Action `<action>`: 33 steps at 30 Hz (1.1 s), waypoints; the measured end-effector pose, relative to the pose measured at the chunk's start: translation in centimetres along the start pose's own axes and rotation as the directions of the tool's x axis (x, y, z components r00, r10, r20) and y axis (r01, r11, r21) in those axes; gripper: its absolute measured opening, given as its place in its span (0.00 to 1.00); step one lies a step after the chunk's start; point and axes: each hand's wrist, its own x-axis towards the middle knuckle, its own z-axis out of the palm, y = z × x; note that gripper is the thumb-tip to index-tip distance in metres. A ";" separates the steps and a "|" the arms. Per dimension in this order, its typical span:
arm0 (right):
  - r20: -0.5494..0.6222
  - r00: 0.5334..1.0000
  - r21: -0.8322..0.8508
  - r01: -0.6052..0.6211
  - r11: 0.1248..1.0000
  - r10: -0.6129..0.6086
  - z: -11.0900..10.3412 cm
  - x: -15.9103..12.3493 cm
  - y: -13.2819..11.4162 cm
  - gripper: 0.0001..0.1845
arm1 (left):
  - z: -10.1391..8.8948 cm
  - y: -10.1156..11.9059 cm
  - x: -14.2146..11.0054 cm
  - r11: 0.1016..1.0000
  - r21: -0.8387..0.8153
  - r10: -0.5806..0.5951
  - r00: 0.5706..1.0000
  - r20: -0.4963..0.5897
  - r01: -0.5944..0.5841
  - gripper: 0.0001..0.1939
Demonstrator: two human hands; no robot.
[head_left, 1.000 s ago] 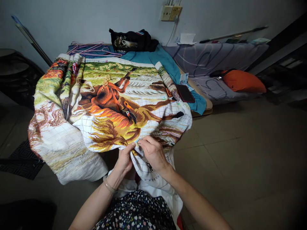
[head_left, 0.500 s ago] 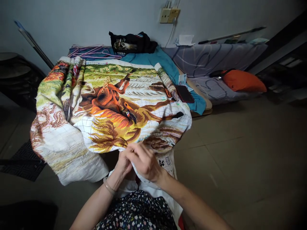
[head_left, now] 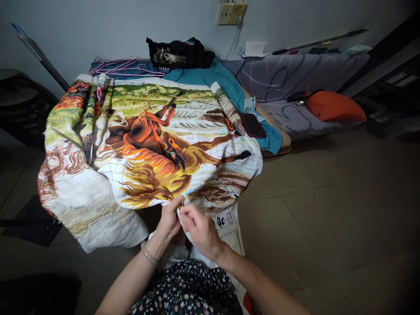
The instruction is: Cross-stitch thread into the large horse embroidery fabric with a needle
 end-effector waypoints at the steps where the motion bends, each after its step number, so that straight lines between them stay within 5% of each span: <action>1: -0.053 0.992 -0.004 -0.111 0.994 0.111 -0.5 0.4 0.4 0.09 | 0.1 0.0 0.0 1.000 -0.004 0.001 1.000 0.009 -0.001 0.11; 5: -0.095 0.969 -0.003 -0.231 0.973 0.229 -1.8 1.6 1.5 0.12 | 0.1 -0.1 0.1 1.000 -0.010 -0.007 1.000 0.030 0.008 0.12; 33: -0.105 0.942 -0.048 -0.324 0.945 0.318 -0.7 2.3 1.7 0.09 | 0.3 0.0 0.1 1.000 -0.030 0.000 1.000 0.008 0.000 0.12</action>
